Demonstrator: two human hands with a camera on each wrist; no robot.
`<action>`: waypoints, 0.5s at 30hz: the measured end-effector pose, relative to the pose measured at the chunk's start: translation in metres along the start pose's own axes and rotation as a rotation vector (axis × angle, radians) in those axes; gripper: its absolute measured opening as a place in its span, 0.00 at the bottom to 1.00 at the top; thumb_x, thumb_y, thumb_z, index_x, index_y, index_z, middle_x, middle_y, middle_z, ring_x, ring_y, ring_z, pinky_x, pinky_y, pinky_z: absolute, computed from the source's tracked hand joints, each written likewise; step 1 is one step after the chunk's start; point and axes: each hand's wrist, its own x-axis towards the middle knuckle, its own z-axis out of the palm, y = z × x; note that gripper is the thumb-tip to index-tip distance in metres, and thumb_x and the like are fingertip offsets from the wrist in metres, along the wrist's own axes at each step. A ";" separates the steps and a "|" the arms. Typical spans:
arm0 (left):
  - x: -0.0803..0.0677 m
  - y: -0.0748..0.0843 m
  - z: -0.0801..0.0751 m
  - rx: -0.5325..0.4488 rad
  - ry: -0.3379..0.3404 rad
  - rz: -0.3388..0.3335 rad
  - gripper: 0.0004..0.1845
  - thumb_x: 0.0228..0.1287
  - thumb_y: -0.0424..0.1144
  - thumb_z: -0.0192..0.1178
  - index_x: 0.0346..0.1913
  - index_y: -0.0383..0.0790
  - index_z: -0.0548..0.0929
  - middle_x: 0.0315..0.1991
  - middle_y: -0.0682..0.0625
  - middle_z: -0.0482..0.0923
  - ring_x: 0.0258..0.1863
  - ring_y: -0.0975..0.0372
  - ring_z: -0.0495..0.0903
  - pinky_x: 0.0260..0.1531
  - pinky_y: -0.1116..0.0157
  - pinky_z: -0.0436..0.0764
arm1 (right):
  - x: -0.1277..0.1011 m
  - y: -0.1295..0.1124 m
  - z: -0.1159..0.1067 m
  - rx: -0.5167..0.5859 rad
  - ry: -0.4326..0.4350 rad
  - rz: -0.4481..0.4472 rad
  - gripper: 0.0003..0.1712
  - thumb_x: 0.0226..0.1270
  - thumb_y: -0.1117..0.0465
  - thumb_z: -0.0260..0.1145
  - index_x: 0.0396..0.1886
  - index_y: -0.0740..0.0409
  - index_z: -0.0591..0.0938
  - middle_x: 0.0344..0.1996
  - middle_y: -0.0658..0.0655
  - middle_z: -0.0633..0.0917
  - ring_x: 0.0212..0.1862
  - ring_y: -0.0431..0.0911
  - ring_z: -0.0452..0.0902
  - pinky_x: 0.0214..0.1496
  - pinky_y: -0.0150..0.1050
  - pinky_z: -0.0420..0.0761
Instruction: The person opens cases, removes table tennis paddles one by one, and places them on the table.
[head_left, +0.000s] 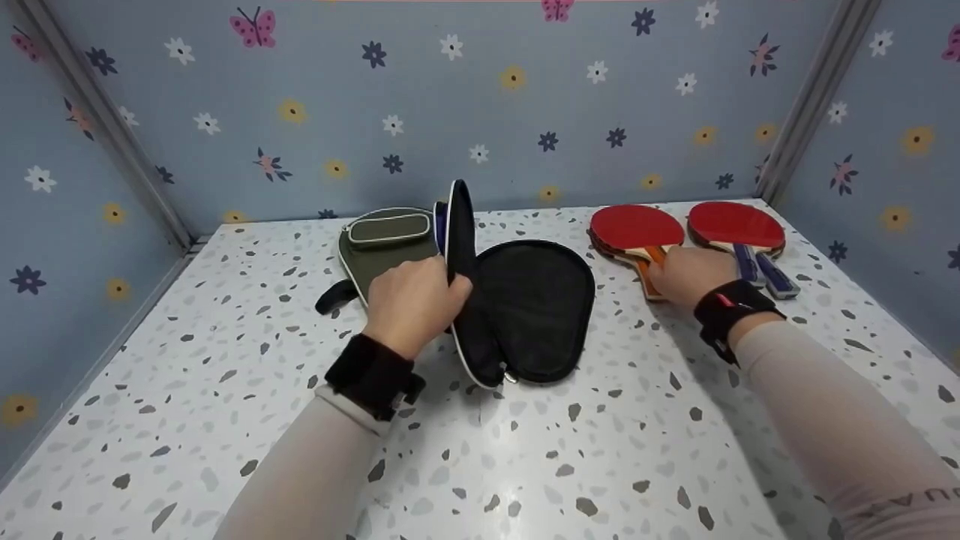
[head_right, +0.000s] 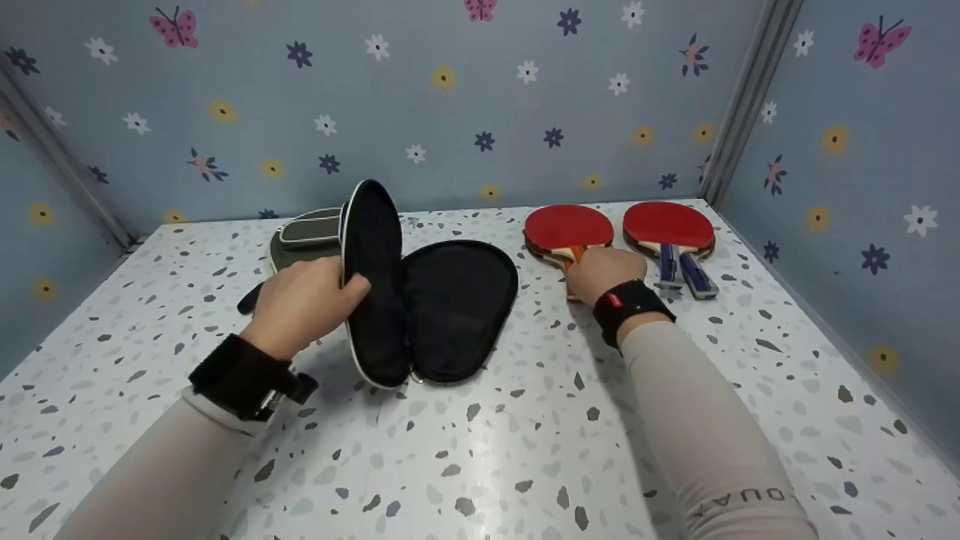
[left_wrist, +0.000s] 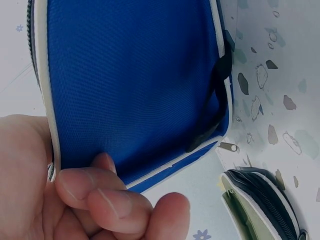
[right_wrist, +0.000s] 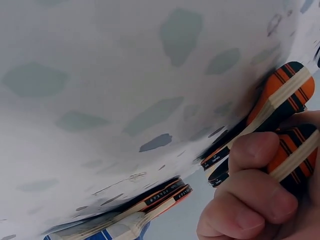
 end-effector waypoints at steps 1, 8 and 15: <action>0.000 0.000 0.000 0.000 0.004 0.003 0.18 0.77 0.49 0.57 0.29 0.43 0.80 0.27 0.45 0.82 0.29 0.46 0.84 0.33 0.44 0.81 | 0.000 0.000 0.000 0.002 -0.001 0.001 0.28 0.86 0.48 0.50 0.26 0.58 0.78 0.21 0.58 0.78 0.26 0.56 0.76 0.32 0.49 0.73; -0.002 0.000 0.001 -0.004 0.026 0.018 0.18 0.78 0.47 0.57 0.27 0.43 0.79 0.24 0.45 0.80 0.27 0.45 0.84 0.31 0.44 0.81 | 0.001 -0.002 0.000 0.007 0.021 0.050 0.28 0.85 0.46 0.50 0.28 0.59 0.78 0.21 0.58 0.78 0.27 0.56 0.77 0.32 0.50 0.75; -0.001 0.000 0.001 -0.009 0.021 0.012 0.18 0.77 0.48 0.57 0.28 0.43 0.79 0.25 0.45 0.81 0.29 0.45 0.85 0.32 0.44 0.81 | -0.001 -0.001 -0.001 0.007 0.040 0.032 0.29 0.84 0.46 0.51 0.23 0.58 0.78 0.18 0.56 0.77 0.25 0.55 0.76 0.31 0.48 0.73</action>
